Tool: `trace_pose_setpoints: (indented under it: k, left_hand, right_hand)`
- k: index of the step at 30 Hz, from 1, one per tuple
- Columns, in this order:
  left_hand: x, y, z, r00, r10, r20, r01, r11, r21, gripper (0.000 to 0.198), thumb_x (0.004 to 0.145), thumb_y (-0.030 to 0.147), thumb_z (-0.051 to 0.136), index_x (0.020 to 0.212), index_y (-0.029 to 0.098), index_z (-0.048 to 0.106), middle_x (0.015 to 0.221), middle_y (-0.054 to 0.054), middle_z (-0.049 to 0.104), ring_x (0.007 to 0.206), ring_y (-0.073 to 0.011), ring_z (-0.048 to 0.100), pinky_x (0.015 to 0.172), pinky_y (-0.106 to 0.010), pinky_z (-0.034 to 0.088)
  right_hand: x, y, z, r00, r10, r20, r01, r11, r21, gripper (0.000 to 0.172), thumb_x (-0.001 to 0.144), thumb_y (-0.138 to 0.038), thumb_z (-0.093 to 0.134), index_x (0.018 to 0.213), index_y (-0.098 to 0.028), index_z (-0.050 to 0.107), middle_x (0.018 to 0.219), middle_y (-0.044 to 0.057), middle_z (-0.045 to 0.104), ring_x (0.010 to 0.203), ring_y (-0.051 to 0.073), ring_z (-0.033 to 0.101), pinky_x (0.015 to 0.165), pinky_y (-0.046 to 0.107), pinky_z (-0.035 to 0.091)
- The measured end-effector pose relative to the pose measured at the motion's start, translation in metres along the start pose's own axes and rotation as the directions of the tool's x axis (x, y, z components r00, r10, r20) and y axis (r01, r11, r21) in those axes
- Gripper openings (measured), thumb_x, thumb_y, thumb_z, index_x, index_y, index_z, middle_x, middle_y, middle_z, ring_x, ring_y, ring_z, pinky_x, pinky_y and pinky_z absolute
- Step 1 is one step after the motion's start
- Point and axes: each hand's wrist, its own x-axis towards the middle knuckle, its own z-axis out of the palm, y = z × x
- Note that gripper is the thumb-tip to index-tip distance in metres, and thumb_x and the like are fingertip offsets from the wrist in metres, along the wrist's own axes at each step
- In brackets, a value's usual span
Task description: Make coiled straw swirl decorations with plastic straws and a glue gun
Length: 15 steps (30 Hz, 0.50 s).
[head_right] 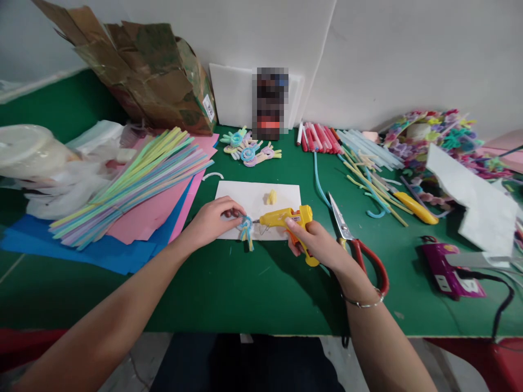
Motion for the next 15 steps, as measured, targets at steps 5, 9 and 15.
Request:
trace_pose_setpoints:
  k: [5,9,15]
  left_hand:
    - [-0.0001,-0.001,0.0002,1.0,0.0,0.002,0.0,1.0,-0.006,0.007,0.075,0.016,0.059,0.078,0.02,0.063,0.079,0.001,0.057,0.071,-0.0119,0.055,0.065,-0.025,0.045]
    - [0.0005,-0.0011,0.0005,1.0,-0.01,0.001,0.01,1.0,-0.011,0.007,0.075,0.016,0.06,0.079,0.02,0.064,0.08,0.001,0.058,0.071,-0.0118,0.055,0.067,-0.025,0.045]
    - [0.0012,0.002,0.0002,0.999,-0.038,-0.006,0.038,0.999,0.0,0.009,0.077,0.015,0.055,0.078,0.02,0.063,0.082,-0.001,0.06,0.073,-0.0128,0.056,0.069,-0.027,0.046]
  right_hand:
    - [0.0021,-0.0005,0.0033,0.998,-0.037,-0.05,0.038,0.999,0.009,0.064,0.079,-0.069,0.034,0.046,-0.018,0.052,0.048,0.002,0.05,0.046,0.01,0.042,0.047,0.025,0.034]
    - [0.0022,-0.0033,0.0036,0.966,-0.095,-0.24,0.134,0.979,0.152,0.06,0.077,-0.071,0.038,0.058,-0.018,0.058,0.048,0.001,0.049,0.044,0.01,0.04,0.043,0.025,0.032]
    - [0.0027,-0.0062,-0.0032,0.836,-0.078,-0.543,0.403,0.759,0.511,0.049,0.083,-0.065,0.03,0.079,-0.021,0.052,0.063,0.002,0.06,0.037,0.008,0.031,0.036,0.024,0.028]
